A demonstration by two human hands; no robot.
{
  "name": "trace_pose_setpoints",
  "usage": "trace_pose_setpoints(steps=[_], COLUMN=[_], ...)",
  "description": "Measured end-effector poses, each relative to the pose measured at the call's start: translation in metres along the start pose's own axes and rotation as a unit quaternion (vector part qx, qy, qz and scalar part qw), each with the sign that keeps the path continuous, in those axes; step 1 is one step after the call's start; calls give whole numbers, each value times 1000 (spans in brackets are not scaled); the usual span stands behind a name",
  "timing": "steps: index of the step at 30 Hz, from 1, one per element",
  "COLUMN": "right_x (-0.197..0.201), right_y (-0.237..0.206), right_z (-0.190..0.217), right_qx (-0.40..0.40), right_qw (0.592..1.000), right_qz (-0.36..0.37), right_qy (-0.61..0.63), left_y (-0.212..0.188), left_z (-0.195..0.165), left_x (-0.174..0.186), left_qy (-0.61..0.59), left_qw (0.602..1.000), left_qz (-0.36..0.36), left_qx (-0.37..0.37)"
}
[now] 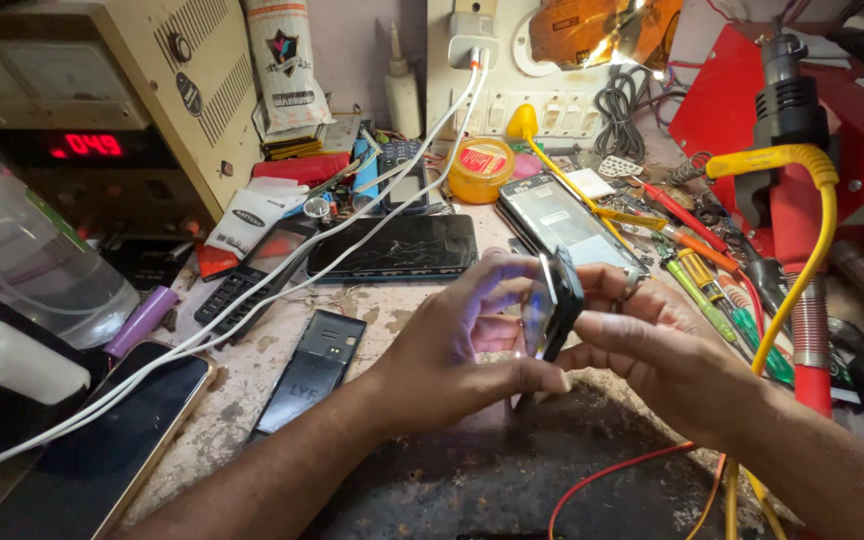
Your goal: The person disassembles a flip phone, removes the battery, and inspects the internal circuit board. They then use a soldering iron to apply solder to specific points on the circuit board while holding it steady with the other hand.
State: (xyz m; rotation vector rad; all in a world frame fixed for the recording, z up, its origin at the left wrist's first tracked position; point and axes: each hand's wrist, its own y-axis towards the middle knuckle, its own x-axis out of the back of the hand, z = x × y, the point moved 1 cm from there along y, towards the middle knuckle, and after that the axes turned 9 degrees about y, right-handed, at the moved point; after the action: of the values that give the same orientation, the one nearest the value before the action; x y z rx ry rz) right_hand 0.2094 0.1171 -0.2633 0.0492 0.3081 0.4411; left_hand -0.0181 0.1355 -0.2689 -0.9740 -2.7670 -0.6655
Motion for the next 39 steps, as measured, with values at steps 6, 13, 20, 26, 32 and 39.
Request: trace_pose_setpoints(steps=[6, 13, 20, 26, 32, 39], right_x=[5, 13, 9, 10, 10, -20], right_y=[3, 3, -2, 4, 5, -8], right_z=[-1, -8, -5, -6, -11, -21], right_qx=[-23, -53, -67, -52, -108, 13], right_qw=[999, 994, 988, 989, 991, 921], right_qz=[-28, -58, -59, -32, -80, 39], right_qy=[22, 78, 129, 131, -19, -388], left_y=[0, -3, 0, 8, 14, 12], left_z=[0, -8, -12, -1, 4, 4], left_x=[1, 0, -5, 15, 53, 57], left_qy=[-13, 103, 116, -2, -60, -175], left_qw=[999, 994, 992, 997, 983, 969], left_qz=[14, 9, 17, -25, -164, -152], left_qx=[-34, -27, -49, 67, 59, 85])
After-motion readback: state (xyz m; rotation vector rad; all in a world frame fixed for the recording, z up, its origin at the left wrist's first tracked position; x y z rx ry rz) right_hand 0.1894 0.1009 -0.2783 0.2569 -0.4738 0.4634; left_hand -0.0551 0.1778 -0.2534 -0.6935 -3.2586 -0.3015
